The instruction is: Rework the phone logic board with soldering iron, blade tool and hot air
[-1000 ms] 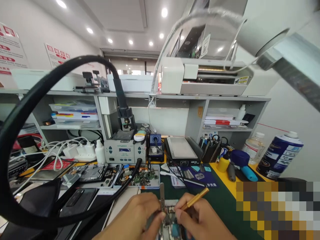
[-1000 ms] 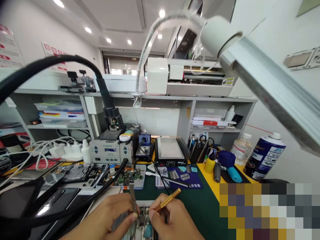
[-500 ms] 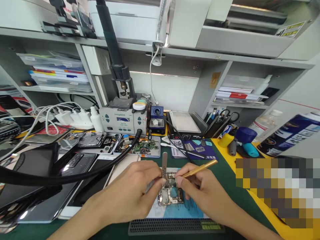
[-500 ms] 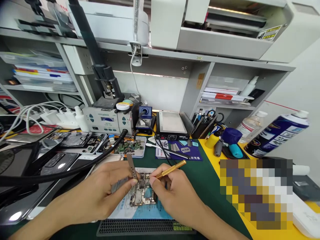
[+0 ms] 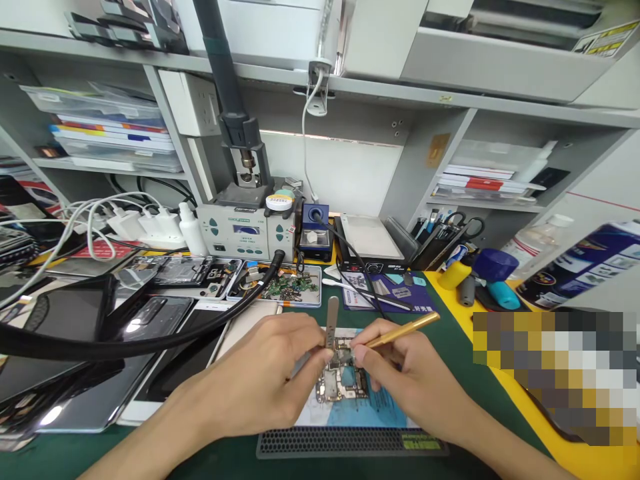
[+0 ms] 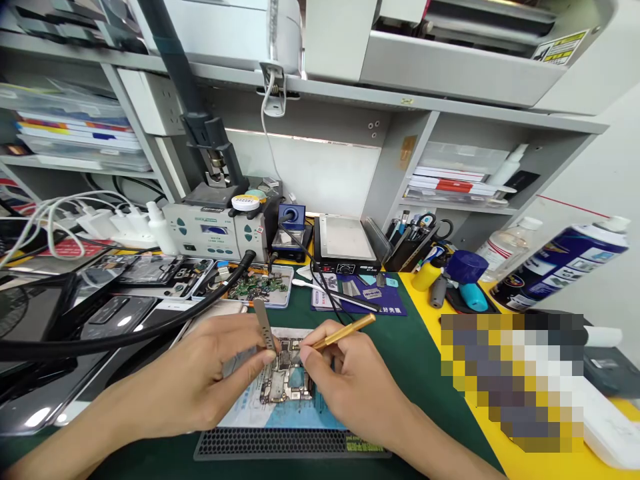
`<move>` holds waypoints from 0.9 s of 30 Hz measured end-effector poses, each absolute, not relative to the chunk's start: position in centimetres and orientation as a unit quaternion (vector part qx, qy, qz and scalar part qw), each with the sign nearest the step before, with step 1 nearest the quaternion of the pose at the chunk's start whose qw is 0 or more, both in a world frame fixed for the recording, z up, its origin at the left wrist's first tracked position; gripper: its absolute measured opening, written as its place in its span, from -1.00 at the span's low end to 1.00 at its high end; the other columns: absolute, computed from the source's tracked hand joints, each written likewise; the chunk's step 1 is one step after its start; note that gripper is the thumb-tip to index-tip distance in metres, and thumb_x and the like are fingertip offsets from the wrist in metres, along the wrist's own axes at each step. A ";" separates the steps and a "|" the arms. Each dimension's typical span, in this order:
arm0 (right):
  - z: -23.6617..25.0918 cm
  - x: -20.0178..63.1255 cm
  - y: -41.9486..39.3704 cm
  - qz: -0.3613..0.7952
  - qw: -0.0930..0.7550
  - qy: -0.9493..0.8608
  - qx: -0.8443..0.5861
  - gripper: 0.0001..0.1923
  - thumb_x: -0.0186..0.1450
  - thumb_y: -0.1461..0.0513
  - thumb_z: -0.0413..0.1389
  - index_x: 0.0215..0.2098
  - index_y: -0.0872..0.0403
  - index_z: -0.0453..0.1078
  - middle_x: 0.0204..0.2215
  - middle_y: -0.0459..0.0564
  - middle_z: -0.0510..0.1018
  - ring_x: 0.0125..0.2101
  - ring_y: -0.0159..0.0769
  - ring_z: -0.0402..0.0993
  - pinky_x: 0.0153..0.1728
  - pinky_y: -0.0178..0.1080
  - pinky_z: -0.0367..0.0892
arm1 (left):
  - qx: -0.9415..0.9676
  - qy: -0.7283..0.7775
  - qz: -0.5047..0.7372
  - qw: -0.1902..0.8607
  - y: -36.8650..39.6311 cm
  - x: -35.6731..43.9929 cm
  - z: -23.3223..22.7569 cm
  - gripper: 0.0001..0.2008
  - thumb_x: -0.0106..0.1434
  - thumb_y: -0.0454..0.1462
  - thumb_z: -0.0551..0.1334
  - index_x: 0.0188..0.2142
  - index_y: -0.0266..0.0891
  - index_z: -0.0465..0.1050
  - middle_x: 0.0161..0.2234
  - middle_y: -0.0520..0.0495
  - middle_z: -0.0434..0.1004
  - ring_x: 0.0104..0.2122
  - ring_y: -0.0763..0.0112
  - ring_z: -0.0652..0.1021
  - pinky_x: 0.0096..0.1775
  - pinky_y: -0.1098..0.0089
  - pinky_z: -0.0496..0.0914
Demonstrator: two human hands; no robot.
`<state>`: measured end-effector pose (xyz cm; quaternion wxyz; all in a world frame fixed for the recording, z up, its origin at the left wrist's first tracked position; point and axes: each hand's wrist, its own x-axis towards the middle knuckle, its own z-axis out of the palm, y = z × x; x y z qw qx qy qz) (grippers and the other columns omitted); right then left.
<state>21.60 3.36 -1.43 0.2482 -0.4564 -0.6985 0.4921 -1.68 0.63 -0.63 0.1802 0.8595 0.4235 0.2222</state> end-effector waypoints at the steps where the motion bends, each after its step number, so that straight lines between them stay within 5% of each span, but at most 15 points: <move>1: -1.4 21.6 3.3 0.491 0.248 -0.700 -0.456 -0.70 0.42 0.00 0.09 -0.27 0.06 0.40 -0.62 -0.21 0.30 -0.57 -0.35 0.30 -0.53 -0.29 0.13 | 0.859 0.425 0.222 0.179 0.6 -1.7 -0.6 -0.73 0.50 -0.29 0.02 -0.31 -0.24 0.40 -0.40 -0.01 0.37 -0.38 0.34 0.38 -0.31 0.29 0.20; 18: -1.5 21.7 3.3 0.484 0.251 -0.708 -0.449 -0.71 0.44 0.02 0.08 -0.28 0.05 0.41 -0.61 -0.20 0.32 -0.56 -0.34 0.31 -0.51 -0.28 0.15 | 0.862 0.422 0.224 0.170 0.4 -1.7 -0.4 -0.74 0.50 -0.29 0.04 -0.37 -0.20 0.29 -0.43 0.02 0.33 -0.40 0.36 0.36 -0.33 0.32 0.17; 27: -1.6 21.7 3.3 0.487 0.251 -0.705 -0.450 -0.71 0.44 0.01 0.08 -0.26 0.06 0.41 -0.62 -0.20 0.33 -0.57 -0.35 0.30 -0.52 -0.28 0.13 | 0.860 0.426 0.216 0.181 0.3 -1.8 -0.3 -0.74 0.50 -0.28 0.03 -0.30 -0.24 0.42 -0.40 -0.01 0.38 -0.38 0.33 0.39 -0.31 0.30 0.21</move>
